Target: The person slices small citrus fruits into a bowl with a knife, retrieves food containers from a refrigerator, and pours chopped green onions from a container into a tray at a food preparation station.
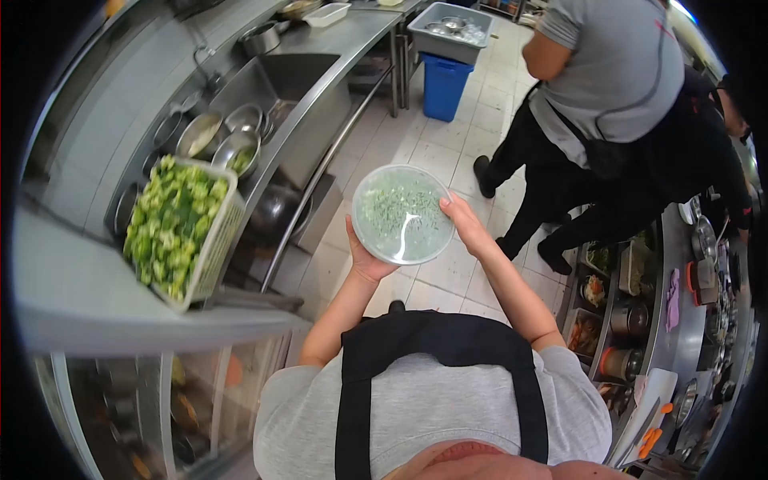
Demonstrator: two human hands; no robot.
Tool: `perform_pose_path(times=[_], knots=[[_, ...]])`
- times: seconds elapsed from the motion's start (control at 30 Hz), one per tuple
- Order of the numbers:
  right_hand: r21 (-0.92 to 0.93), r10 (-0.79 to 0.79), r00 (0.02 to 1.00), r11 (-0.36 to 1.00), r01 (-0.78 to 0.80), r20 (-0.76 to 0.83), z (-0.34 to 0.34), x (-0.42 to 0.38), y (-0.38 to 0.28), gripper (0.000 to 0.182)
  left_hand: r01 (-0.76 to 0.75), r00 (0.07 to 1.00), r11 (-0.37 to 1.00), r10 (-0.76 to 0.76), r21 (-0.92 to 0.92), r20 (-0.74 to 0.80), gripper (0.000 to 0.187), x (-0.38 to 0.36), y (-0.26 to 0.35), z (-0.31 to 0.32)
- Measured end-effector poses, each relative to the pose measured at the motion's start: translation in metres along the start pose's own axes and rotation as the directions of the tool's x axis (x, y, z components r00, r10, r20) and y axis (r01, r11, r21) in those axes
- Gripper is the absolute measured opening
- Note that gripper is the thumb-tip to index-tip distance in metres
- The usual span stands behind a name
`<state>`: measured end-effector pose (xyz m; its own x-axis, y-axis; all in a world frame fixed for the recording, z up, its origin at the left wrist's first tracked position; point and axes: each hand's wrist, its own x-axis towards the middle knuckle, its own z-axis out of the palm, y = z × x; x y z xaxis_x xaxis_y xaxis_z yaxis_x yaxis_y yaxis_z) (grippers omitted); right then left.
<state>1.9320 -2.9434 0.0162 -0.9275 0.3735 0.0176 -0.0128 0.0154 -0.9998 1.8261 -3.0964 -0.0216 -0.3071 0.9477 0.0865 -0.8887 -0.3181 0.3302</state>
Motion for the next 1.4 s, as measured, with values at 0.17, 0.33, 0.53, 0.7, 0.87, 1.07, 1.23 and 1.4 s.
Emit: perform_pose_path(times=[0.17, 0.33, 0.53, 0.7, 0.87, 1.07, 1.23, 1.4], knots=[[-0.637, -0.615, 0.763, 0.673, 0.376, -0.198, -0.052, 0.059, -0.036, 0.034, 0.136, 0.989, 0.965, -0.145, -0.225, -0.021, 0.083, 0.105, 0.016, -0.002], [-0.731, -0.567, 0.784, 0.418, 0.540, 0.255, -0.098, 0.130, -0.053, 0.031, 0.030, 0.988, 0.965, -0.067, -0.259, -0.137, 0.082, 0.219, 0.031, -0.042], [-0.605, -0.289, 0.736, 0.428, 0.671, 0.611, -0.183, 0.256, -0.055, 0.021, 0.020, 0.981, 0.992, -0.043, -0.125, -0.188, 0.078, 0.328, 0.059, -0.062], [-0.384, -0.109, 0.551, 0.607, 0.696, 0.827, -0.218, 0.370, -0.060, 0.020, -0.124, 0.971, 0.986, 0.097, -0.114, -0.217, 0.076, 0.392, 0.088, -0.081], [-0.315, 0.028, 0.379, 0.614, 0.724, 0.925, -0.203, 0.498, -0.062, 0.019, -0.379, 0.894, 0.922, 0.343, -0.078, -0.289, 0.069, 0.444, 0.148, -0.130], [-0.162, -0.032, 0.192, 0.409, 0.898, 0.981, -0.155, 0.646, -0.072, 0.018, -0.565, 0.784, 0.825, 0.532, -0.013, -0.320, 0.072, 0.500, 0.253, -0.163], [-0.063, 0.010, 0.063, 0.314, 0.947, 0.998, -0.139, 0.755, -0.088, 0.017, -0.668, 0.705, 0.743, 0.650, 0.042, -0.285, 0.085, 0.566, 0.335, -0.181], [0.010, 0.018, -0.017, 0.356, 0.934, 1.000, -0.144, 0.843, -0.111, 0.017, -0.675, 0.697, 0.735, 0.664, 0.065, -0.271, 0.088, 0.619, 0.385, -0.211]])
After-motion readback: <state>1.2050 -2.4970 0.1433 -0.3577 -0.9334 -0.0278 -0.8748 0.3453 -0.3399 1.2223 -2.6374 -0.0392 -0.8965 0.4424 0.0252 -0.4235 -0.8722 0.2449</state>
